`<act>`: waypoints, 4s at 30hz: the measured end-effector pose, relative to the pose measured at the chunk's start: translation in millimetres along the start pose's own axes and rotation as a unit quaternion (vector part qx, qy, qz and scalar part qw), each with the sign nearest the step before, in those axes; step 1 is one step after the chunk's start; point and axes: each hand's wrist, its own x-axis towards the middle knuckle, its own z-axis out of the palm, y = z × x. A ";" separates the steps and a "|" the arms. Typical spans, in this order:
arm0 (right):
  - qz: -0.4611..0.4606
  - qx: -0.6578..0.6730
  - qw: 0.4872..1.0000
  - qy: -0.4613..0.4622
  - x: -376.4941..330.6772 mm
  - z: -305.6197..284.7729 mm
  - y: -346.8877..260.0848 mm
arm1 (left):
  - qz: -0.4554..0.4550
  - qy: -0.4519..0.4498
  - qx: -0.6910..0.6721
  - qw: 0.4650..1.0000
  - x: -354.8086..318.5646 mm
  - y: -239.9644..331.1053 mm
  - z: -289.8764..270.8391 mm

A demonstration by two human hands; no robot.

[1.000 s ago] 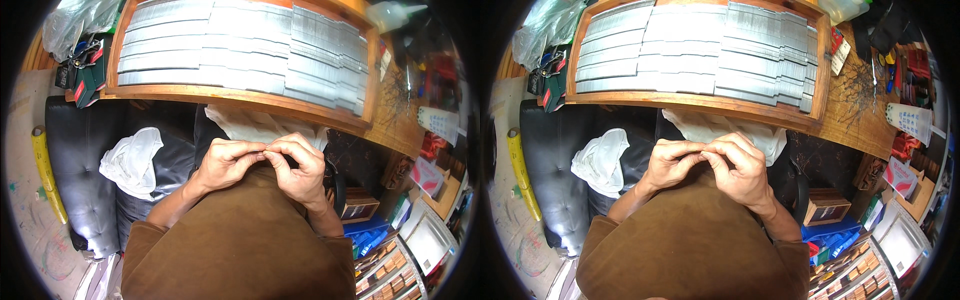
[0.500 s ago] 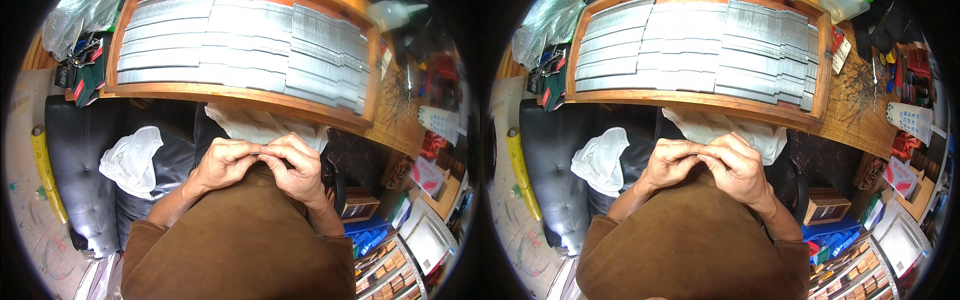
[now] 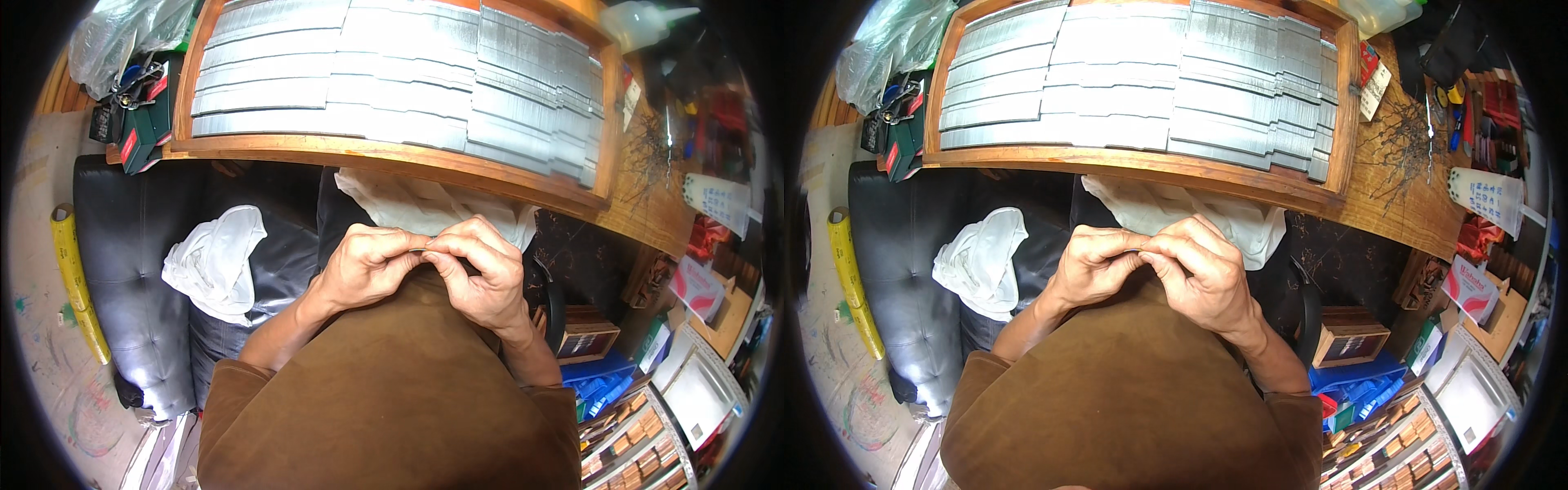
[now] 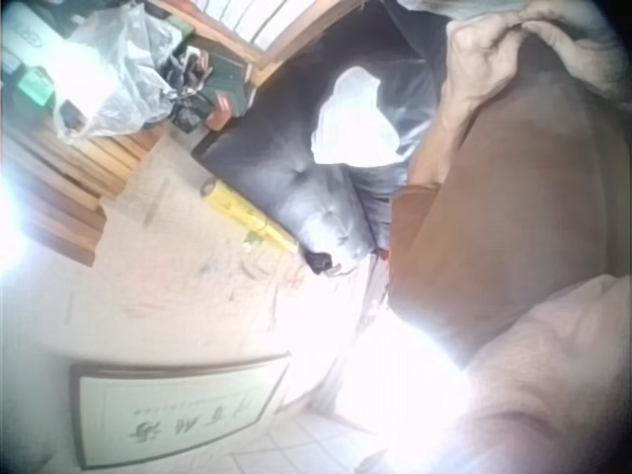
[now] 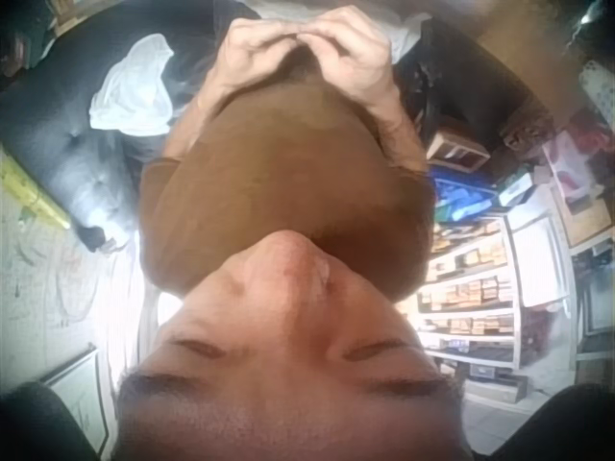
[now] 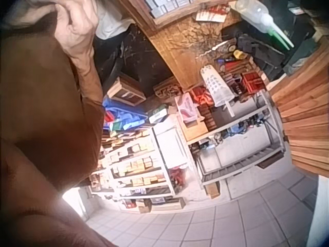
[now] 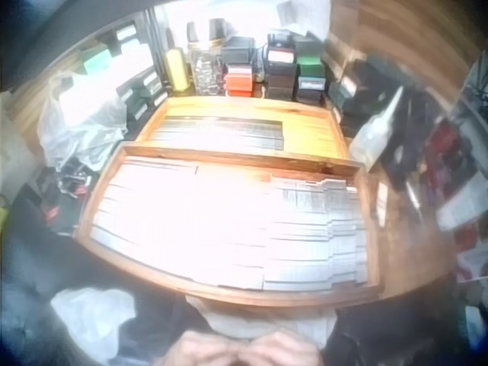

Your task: The person holds a small metallic strip and repeatedly bends and aligns its segments with both hands. They occasionally reach for a small tool from the table to assist with the alignment, then continue folding the strip. The work is performed over a wooden tray filled with similar metallic strips.

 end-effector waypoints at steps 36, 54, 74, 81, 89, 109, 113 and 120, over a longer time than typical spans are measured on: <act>0.280 0.164 0.944 0.054 2.2 -44.7 -12.2 | -0.279 -0.139 -0.320 0.895 37.2 20.3 12.2; 0.309 0.060 0.944 -0.097 -43.6 -44.3 -16.8 | -0.375 -0.027 -0.351 0.858 29.5 4.1 5.3; 0.199 -0.052 0.978 -0.041 -52.0 -12.2 -8.4 | -0.337 0.063 -0.322 0.882 22.5 -11.6 11.0; 0.186 -0.087 0.978 -0.034 -47.1 -10.9 -10.2 | -0.315 0.096 -0.303 0.894 18.4 -12.2 17.3; 0.215 -0.074 0.974 -0.018 -48.7 -4.6 -1.0 | -0.314 0.114 -0.293 0.896 19.1 -7.1 20.3; 0.137 0.050 0.981 -0.127 -43.5 -33.4 5.2 | -0.349 0.081 -0.460 0.813 17.1 -15.9 8.2; 0.141 0.027 0.977 -0.157 -48.2 -35.8 4.1 | -0.355 0.066 -0.437 0.824 17.6 -8.7 10.0; 0.189 0.044 0.974 -0.118 -56.8 -33.5 -1.8 | -0.378 0.056 -0.471 0.795 22.5 -5.7 8.9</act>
